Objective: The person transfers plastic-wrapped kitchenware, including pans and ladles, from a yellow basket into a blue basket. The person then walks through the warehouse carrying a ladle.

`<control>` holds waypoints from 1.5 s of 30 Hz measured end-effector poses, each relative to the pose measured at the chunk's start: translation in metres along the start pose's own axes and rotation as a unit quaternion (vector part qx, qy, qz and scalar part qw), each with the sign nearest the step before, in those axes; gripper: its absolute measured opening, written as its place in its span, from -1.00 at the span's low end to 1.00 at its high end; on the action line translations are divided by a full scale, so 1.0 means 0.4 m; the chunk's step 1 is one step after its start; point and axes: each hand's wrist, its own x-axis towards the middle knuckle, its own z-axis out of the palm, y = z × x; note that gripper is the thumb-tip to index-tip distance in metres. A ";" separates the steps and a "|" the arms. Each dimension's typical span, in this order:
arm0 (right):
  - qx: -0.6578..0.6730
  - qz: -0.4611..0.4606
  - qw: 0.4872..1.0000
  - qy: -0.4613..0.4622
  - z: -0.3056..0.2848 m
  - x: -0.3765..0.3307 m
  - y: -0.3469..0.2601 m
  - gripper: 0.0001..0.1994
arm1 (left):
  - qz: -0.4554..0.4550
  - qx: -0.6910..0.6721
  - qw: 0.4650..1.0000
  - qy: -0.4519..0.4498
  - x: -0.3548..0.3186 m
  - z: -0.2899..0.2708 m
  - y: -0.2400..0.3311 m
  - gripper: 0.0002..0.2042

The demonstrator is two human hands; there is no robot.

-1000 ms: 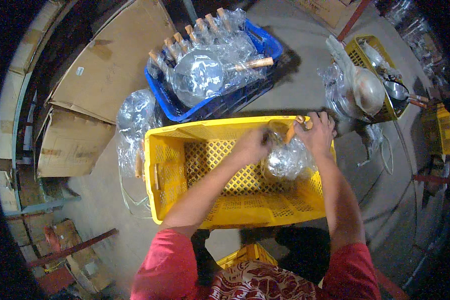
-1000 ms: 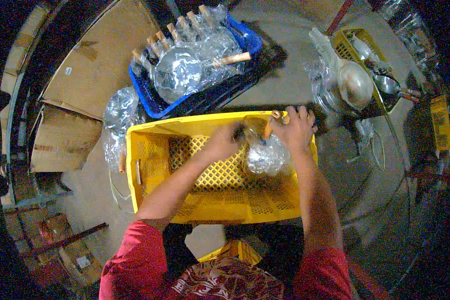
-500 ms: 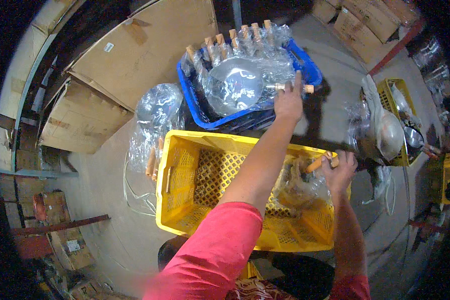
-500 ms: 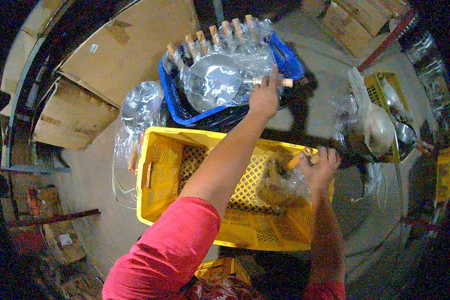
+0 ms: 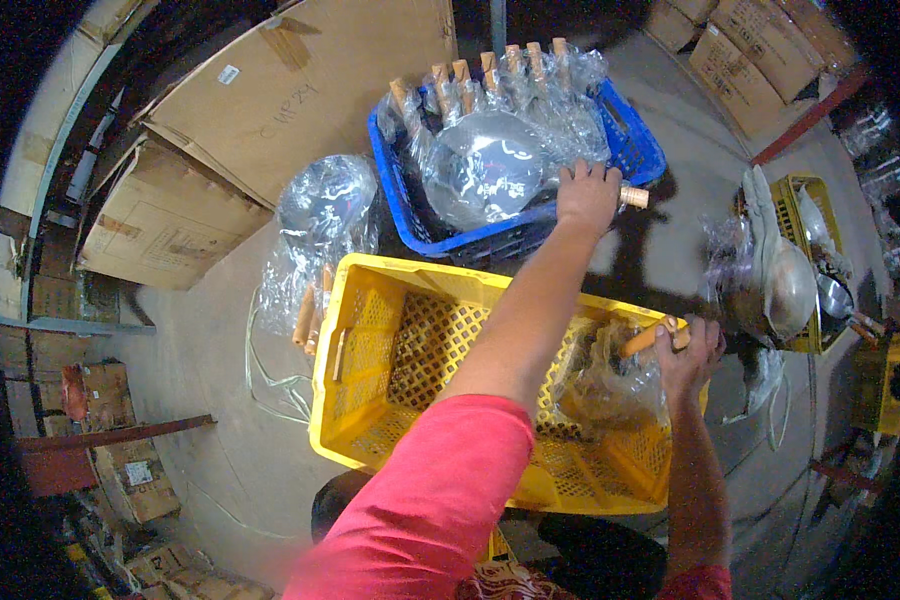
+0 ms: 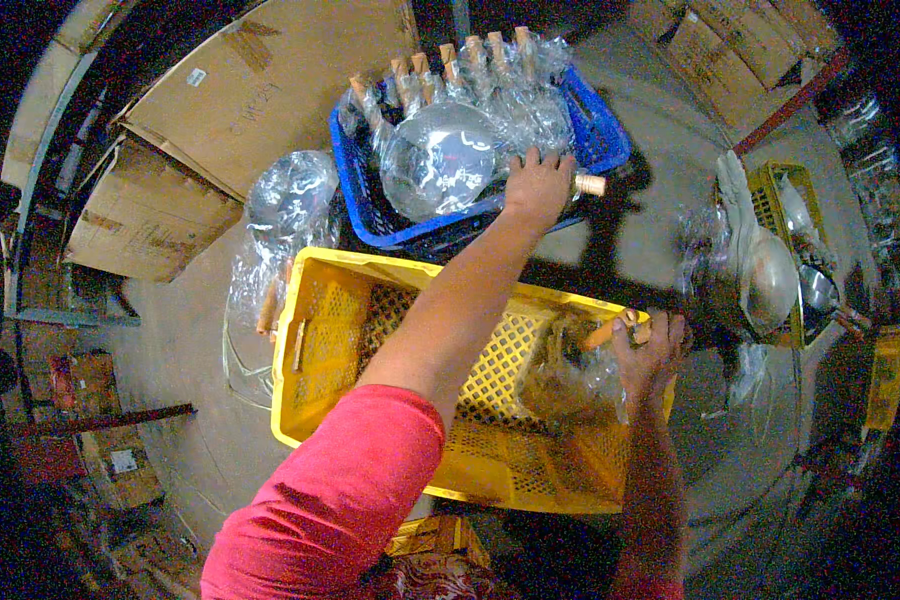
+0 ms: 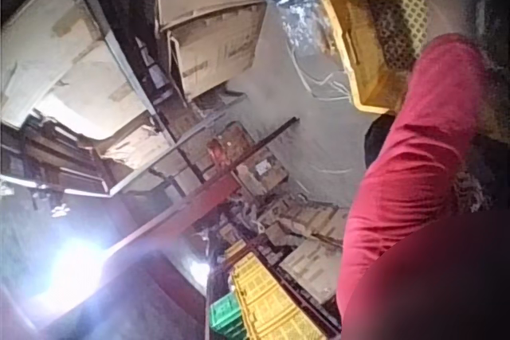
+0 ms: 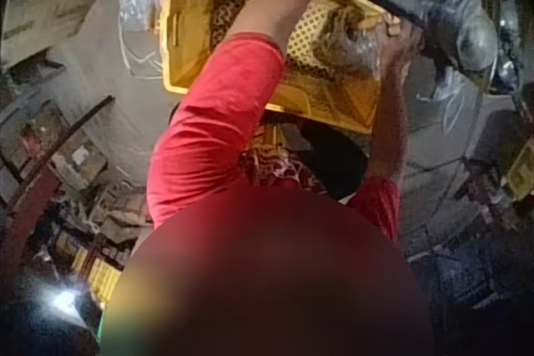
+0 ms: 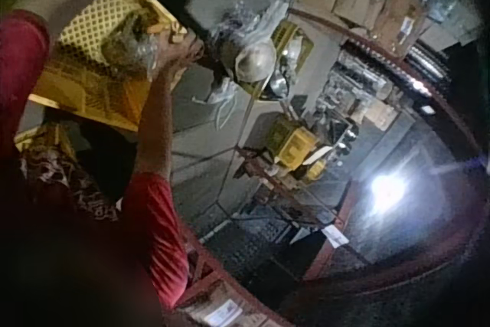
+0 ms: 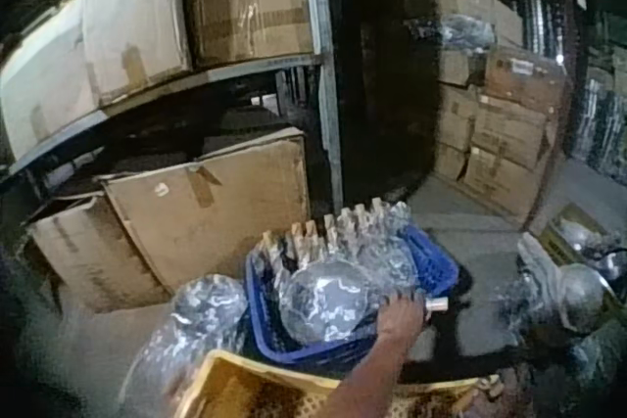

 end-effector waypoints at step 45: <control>-0.051 0.093 0.994 -0.028 -0.020 -0.013 -0.008 -0.46 | 0.118 -0.416 0.792 -0.431 -0.517 0.025 0.054 -0.68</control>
